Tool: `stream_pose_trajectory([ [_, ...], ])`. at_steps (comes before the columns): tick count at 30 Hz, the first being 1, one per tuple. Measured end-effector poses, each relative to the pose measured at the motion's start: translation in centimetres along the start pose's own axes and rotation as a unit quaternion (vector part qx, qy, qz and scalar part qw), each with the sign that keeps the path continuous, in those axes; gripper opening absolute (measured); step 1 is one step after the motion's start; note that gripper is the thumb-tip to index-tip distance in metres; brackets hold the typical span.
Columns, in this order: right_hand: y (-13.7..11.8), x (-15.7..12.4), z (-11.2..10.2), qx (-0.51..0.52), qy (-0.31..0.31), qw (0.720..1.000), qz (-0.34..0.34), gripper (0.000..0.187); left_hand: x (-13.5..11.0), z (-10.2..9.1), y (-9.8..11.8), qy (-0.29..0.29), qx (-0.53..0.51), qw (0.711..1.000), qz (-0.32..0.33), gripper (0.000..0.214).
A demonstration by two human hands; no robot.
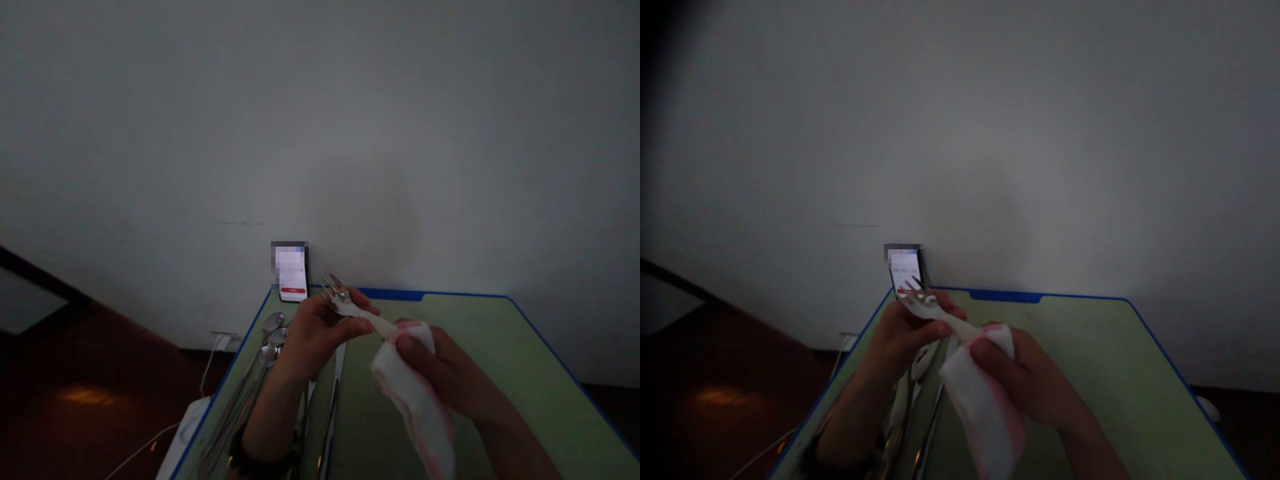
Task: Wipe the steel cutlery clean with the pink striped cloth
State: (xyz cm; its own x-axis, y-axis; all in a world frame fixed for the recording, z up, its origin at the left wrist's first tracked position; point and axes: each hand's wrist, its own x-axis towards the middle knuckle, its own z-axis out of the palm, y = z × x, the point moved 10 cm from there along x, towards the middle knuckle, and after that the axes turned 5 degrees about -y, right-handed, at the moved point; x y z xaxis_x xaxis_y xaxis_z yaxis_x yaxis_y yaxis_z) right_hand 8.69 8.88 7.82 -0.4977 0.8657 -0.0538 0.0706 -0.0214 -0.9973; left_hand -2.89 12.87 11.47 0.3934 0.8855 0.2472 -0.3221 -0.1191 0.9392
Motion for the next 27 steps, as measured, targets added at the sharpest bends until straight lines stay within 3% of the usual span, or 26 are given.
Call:
stream_pose_trajectory([
  [6, -2.0, 0.4, -1.2, -0.127, -0.021, 0.992, 0.002, 0.031, 1.2, 0.7, -2.0, -0.017, -0.111, 0.994, 0.006, 0.02],
  [10, -1.1, 0.2, -1.8, -0.188, -0.051, 0.98, 0.051, 0.032, 1.4, 0.9, -4.4, 0.013, -0.139, 0.99, -0.031, 0.018],
  [15, 0.1, 0.7, -2.8, -0.261, -0.036, 0.96, 0.096, 0.035, 1.9, 0.2, -6.5, 0.041, -0.126, 0.989, -0.07, 0.018],
  [20, 0.9, 0.9, -3.2, -0.266, -0.035, 0.958, 0.104, 0.035, 2.0, -0.3, -7.0, 0.063, -0.114, 0.988, -0.077, 0.018],
  [27, -0.3, 0.9, -3.4, -0.304, -0.01, 0.951, 0.056, 0.024, 1.8, -0.1, -6.6, 0.078, -0.141, 0.984, -0.069, 0.019],
])
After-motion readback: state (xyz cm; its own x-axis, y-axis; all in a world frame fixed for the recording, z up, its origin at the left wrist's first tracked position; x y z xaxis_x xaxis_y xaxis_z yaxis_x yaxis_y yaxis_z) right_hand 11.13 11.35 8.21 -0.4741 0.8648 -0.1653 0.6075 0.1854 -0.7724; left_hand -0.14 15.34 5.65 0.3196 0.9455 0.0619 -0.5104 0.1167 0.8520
